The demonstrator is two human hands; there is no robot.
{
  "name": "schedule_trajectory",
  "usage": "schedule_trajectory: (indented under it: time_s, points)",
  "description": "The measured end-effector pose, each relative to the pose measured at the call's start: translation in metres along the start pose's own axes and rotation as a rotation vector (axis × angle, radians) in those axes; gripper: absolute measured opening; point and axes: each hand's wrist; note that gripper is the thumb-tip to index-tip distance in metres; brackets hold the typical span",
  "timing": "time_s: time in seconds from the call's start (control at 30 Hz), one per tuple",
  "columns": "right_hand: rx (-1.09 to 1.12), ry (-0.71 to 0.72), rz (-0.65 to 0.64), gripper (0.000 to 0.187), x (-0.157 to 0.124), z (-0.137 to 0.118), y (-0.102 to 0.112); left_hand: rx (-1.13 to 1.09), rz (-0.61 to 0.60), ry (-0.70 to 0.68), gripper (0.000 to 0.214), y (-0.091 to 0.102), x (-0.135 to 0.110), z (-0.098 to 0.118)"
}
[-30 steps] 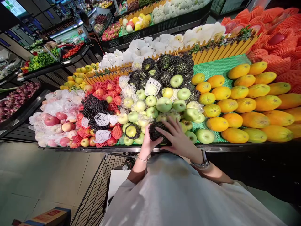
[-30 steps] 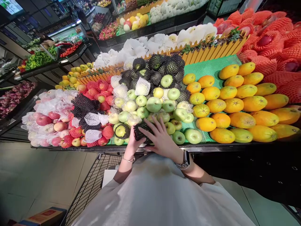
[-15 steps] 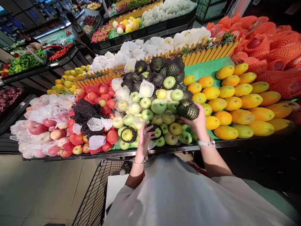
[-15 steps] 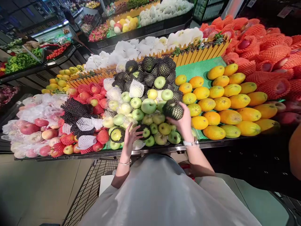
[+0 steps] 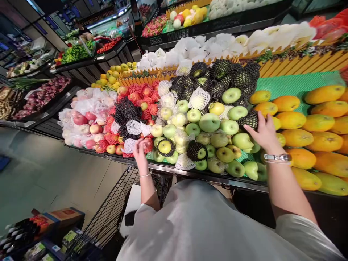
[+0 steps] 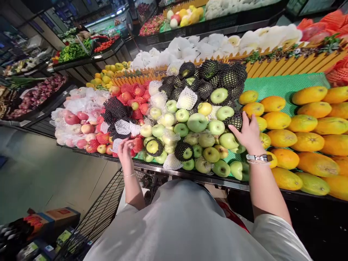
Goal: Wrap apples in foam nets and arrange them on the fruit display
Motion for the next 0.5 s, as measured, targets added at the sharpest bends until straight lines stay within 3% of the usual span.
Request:
schedule_trajectory:
  time_s: [0.13, 0.2, 0.3, 0.4, 0.5]
  points:
    - [0.043, 0.114, 0.113, 0.087, -0.013, 0.003, -0.008, 0.466, 0.292, -0.166, 0.027, 0.022, 0.052, -0.007]
    - [0.06, 0.12, 0.131, 0.085, -0.021, 0.006, -0.009, 0.766, 0.257, -0.178, 0.032, 0.026, 0.074, -0.01]
    - [0.097, 0.118, 0.146, 0.088, -0.031, 0.01, -0.006, 1.153, 0.047, -0.136, 0.039, 0.021, 0.092, -0.017]
    - [0.137, 0.094, 0.172, 0.09, -0.04, 0.011, 0.0, 1.283, 0.03, -0.135, 0.024, 0.014, 0.091, -0.018]
    - [0.178, 0.143, 0.27, 0.083, -0.052, 0.007, 0.005, 1.157, 0.265, -0.272, 0.02, 0.015, 0.071, -0.004]
Point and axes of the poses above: each hand's wrist, its own x-axis towards the middle knuckle, its own y-axis out of the back of the hand, z = x × y, and after that the axes turned 15 degrees about x, right-handed
